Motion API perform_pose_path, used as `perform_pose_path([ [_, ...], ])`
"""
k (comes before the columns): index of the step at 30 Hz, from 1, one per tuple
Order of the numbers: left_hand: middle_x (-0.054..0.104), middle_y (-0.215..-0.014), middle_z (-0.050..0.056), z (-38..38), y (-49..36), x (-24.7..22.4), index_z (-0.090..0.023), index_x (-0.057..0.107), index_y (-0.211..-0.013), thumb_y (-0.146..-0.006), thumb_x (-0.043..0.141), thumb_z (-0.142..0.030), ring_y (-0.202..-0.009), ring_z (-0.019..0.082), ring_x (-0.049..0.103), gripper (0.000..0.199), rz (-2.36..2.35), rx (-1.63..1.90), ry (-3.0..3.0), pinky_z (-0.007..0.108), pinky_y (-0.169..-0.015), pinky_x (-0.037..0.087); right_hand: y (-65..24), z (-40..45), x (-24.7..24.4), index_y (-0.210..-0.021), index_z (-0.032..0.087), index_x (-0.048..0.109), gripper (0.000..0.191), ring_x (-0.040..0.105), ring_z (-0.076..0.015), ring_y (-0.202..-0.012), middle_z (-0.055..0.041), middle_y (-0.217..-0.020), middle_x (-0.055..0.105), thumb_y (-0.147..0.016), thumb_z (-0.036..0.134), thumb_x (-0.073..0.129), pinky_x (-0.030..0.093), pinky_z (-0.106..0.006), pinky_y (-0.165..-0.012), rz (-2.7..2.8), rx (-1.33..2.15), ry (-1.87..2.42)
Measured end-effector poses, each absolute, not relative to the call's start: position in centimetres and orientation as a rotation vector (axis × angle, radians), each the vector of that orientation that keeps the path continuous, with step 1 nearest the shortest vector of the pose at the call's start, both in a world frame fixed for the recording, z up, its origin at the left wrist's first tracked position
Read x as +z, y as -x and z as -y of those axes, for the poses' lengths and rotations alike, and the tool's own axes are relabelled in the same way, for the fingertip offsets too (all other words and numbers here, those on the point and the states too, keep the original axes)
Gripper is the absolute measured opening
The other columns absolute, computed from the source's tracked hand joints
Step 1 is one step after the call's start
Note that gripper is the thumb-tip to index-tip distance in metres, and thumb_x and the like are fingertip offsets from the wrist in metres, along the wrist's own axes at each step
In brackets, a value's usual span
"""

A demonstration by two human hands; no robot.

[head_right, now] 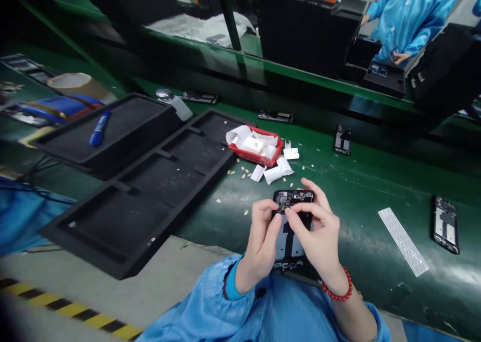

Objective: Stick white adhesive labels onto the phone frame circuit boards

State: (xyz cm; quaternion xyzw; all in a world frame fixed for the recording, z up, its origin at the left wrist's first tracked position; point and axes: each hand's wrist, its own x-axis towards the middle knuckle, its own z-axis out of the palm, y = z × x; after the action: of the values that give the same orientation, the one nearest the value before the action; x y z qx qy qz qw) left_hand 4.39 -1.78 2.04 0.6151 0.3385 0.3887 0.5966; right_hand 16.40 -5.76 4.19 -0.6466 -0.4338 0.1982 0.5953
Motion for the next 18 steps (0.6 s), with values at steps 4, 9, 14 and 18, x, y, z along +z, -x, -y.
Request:
perform_pose_path([
  [4, 0.06, -0.086, 0.0, 0.6, -4.7, 2.9, -0.02, 0.054, -0.097, -0.106, 0.04, -0.034, -0.076, 0.011, 0.058, 0.021, -0.795, 0.92, -1.548, 0.025, -0.071, 0.041, -16.3, 5.1, 4.3, -0.085, 0.024, 0.077, 0.008, 0.06, -0.0267, -0.128, -0.0075, -0.146, 0.054, -0.088, 0.025, 0.07, 0.056, -0.041, -0.1, 1.083, 0.42, 1.504],
  [9, 0.062, -0.087, 0.001, -0.7, -5.2, 3.4, -0.019, 0.058, -0.097, -0.108, 0.035, -0.029, -0.078, 0.011, 0.058, 0.027, -0.789, 0.957, -1.564, 0.024, -0.071, 0.042, -16.5, 3.8, 4.0, -0.088, 0.026, 0.076, 0.006, 0.062, -0.0254, -0.125, -0.0069, -0.145, 0.053, -0.088, 0.024, 0.071, 0.057, -0.04, -0.099, 1.146, 0.386, 1.499],
  [14, 0.066, -0.095, 0.005, -1.7, -5.1, 3.2, -0.017, 0.06, -0.102, -0.107, 0.034, -0.025, -0.085, 0.013, 0.06, 0.028, -0.794, 0.975, -1.562, 0.025, -0.076, 0.044, -16.5, 1.9, 3.9, -0.09, 0.026, 0.075, 0.006, 0.061, -0.0259, -0.126, -0.0064, -0.145, 0.055, -0.087, 0.023, 0.072, 0.056, -0.041, -0.1, 1.135, 0.41, 1.497],
  [18, 0.064, -0.092, 0.006, -2.8, -4.6, 3.1, -0.017, 0.059, -0.098, -0.107, 0.033, -0.026, -0.083, 0.014, 0.06, 0.028, -0.85, 0.973, -1.541, 0.026, -0.076, 0.045, -16.0, 0.3, 4.0, -0.086, 0.023, 0.069, 0.005, 0.053, -0.0282, -0.135, -0.0086, -0.147, 0.051, -0.09, 0.022, 0.066, 0.049, -0.046, -0.106, 1.254, 0.365, 1.542],
])
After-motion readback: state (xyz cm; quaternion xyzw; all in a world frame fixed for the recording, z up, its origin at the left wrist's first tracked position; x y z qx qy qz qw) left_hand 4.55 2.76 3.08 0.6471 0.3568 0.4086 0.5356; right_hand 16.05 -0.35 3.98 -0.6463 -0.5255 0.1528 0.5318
